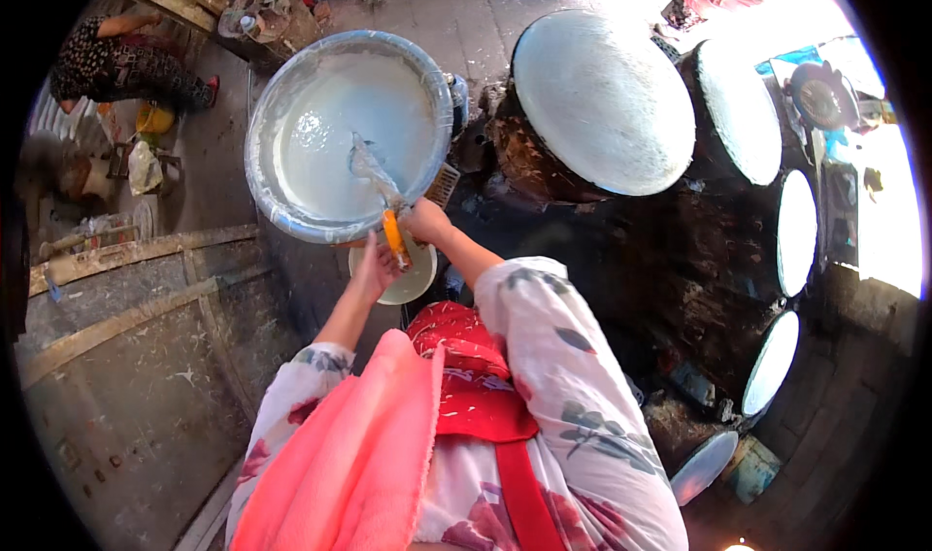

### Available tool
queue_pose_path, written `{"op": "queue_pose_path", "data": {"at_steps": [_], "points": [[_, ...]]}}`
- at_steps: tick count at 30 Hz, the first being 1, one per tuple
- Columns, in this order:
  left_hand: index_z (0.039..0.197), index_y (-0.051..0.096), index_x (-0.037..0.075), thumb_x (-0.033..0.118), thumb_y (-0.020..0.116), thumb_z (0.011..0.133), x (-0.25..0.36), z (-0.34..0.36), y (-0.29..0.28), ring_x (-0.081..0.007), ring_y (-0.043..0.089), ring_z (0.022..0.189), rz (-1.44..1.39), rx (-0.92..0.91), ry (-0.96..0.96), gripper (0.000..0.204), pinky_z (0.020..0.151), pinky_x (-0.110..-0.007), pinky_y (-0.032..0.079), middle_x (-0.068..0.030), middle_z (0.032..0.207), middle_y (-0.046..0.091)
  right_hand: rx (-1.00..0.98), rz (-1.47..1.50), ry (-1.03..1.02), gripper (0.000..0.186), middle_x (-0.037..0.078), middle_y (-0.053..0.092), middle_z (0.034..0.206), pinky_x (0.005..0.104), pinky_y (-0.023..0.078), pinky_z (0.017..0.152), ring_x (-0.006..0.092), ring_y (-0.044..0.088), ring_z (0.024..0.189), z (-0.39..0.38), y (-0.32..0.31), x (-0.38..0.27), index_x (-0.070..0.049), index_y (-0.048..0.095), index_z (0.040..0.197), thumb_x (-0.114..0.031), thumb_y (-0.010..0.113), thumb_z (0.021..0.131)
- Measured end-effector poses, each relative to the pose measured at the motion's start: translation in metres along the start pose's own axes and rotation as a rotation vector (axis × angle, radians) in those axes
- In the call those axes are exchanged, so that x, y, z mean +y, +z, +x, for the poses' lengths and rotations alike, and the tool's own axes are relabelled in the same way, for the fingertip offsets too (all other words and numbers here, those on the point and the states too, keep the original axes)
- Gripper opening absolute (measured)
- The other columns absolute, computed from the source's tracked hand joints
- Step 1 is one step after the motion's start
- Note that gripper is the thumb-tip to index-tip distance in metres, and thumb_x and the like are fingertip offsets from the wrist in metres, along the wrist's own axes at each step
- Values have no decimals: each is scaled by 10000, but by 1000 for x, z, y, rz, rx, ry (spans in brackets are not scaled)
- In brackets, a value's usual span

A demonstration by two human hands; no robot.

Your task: The person scoops white batter from a large metal basin using a ladle and pours it onto several hot, round griddles. They use a long, thin metal spatula to spread the batter evenly into thin, circular layers. The person repeatedly checks the cooking progress and flips the cakes to cook the other side.

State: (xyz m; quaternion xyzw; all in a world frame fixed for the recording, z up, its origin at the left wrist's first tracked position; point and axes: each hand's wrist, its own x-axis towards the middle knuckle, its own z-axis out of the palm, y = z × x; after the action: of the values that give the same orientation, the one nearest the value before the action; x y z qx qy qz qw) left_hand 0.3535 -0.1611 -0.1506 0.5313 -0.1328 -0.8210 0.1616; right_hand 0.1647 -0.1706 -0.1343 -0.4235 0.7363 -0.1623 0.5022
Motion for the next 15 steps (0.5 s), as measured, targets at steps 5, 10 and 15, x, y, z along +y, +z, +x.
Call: {"op": "queue_pose_path", "data": {"at_steps": [5,10,15], "points": [[1139,495,90,522,541,864,7,20,41,-180,565,879,-124,-29,107,514,735,-339,474,-50,971,574,256,-99,56,425,264,635,865,458,502,740,401,628,830,-26,10,-18,51,558,955,-345,544,802],[891,486,86,339,497,891,7,34,35,-160,474,534,-447,-62,-33,252,488,-307,435,-52,725,498,220,-263,119,421,235,632,805,472,491,714,396,620,794,-115,-18,39,-20,568,904,-418,613,774],[862,456,135,409,536,905,18,41,-1,-68,368,430,-222,-74,-86,288,389,-224,331,31,581,393,368,-106,11,406,213,621,737,477,473,659,396,608,728,-180,-51,5,-22,543,887,-424,560,834]]}}
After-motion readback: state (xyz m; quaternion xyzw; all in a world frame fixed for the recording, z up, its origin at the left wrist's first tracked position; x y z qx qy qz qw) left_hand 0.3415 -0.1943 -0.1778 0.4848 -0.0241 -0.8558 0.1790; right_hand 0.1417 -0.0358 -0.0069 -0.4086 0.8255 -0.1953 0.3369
